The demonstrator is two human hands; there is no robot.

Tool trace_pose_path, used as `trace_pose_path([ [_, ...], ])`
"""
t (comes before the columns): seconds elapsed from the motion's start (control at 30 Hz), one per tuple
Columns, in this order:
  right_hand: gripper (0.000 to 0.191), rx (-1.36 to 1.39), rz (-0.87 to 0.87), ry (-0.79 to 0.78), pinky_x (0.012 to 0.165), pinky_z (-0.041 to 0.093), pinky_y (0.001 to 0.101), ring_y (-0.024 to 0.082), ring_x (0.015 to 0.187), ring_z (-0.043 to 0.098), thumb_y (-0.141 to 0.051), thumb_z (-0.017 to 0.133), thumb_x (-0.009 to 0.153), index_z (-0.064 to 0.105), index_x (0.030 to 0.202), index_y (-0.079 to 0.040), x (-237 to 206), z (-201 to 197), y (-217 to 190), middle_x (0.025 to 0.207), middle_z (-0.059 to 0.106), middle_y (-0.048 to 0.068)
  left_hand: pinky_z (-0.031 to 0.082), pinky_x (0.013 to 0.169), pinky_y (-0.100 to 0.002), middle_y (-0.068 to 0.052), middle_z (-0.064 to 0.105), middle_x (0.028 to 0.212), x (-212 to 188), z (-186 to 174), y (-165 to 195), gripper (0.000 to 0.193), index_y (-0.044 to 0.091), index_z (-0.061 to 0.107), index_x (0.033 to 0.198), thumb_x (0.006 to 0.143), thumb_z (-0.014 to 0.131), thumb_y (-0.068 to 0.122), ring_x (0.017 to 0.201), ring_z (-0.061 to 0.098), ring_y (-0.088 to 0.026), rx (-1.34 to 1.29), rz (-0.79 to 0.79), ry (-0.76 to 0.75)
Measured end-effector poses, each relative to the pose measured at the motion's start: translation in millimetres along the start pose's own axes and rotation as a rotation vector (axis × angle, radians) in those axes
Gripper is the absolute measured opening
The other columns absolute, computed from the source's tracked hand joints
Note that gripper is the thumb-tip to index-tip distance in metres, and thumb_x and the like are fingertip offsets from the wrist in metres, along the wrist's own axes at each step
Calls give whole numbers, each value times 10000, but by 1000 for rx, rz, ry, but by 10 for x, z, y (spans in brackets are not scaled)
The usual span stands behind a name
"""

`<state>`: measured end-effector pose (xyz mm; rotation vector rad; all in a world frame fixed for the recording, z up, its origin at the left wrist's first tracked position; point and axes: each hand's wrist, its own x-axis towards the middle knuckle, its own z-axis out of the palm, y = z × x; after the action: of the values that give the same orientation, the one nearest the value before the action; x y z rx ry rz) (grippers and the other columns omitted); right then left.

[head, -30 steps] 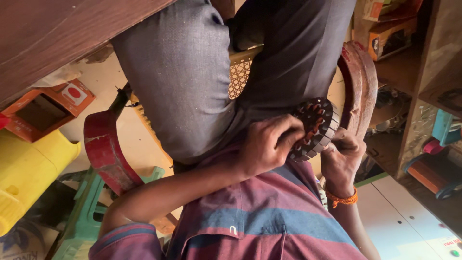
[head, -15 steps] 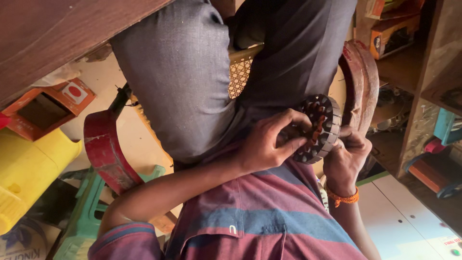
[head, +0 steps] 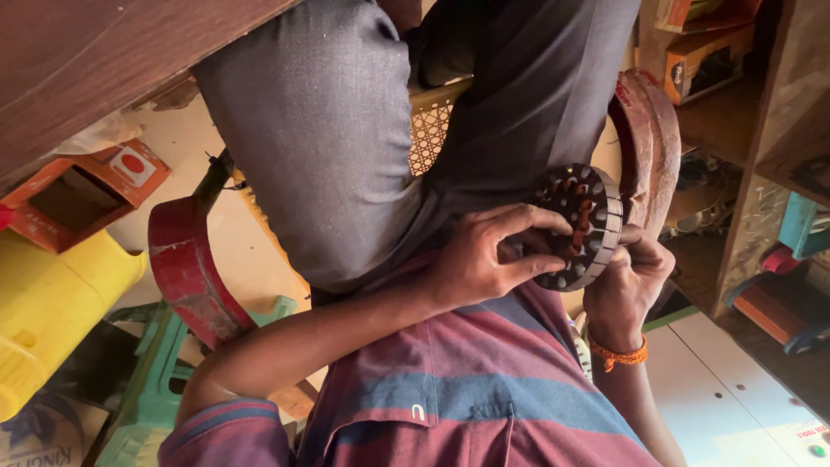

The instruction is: The person sits and inserts copper wire coils into the slots of a motor stator, pressing each coil into place by hand while turning the stator. They then move the stator to a workbench and continue seating the windings around the ring, briefly picking up scissors near the end.

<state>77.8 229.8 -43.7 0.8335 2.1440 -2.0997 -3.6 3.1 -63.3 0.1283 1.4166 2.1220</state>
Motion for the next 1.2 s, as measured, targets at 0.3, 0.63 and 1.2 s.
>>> trace_pose_path([
  [0.3, 518, 88, -44, -106, 922, 578, 334, 230, 974, 709, -380, 622, 1127, 638, 1231, 127, -36, 47, -33, 1077, 718, 167, 617, 880, -255, -45, 774, 1033, -28, 6, -58, 98, 75, 736, 1062, 999, 767, 145, 976, 764, -120, 131, 204, 157],
  [0.63, 524, 157, -25, -77, 1021, 554, 351, 258, 1064, 700, -375, 615, 1151, 616, 1240, 142, -24, 41, -17, 1136, 713, 192, 574, 698, -276, -133, 732, 1067, 84, 18, -385, 180, 38, 497, 1092, 1118, 553, 207, 803, 751, -183, -596, -156, 158],
  [1.2, 316, -339, -119, -114, 787, 495, 223, 104, 844, 623, -242, 827, 980, 676, 1032, 31, -44, 206, -236, 944, 700, 61, 587, 1001, -349, -204, 591, 1397, -115, 14, 127, 1033, 49, 249, 1624, 843, 911, 185, 1111, 694, -221, 154, 159, 81],
])
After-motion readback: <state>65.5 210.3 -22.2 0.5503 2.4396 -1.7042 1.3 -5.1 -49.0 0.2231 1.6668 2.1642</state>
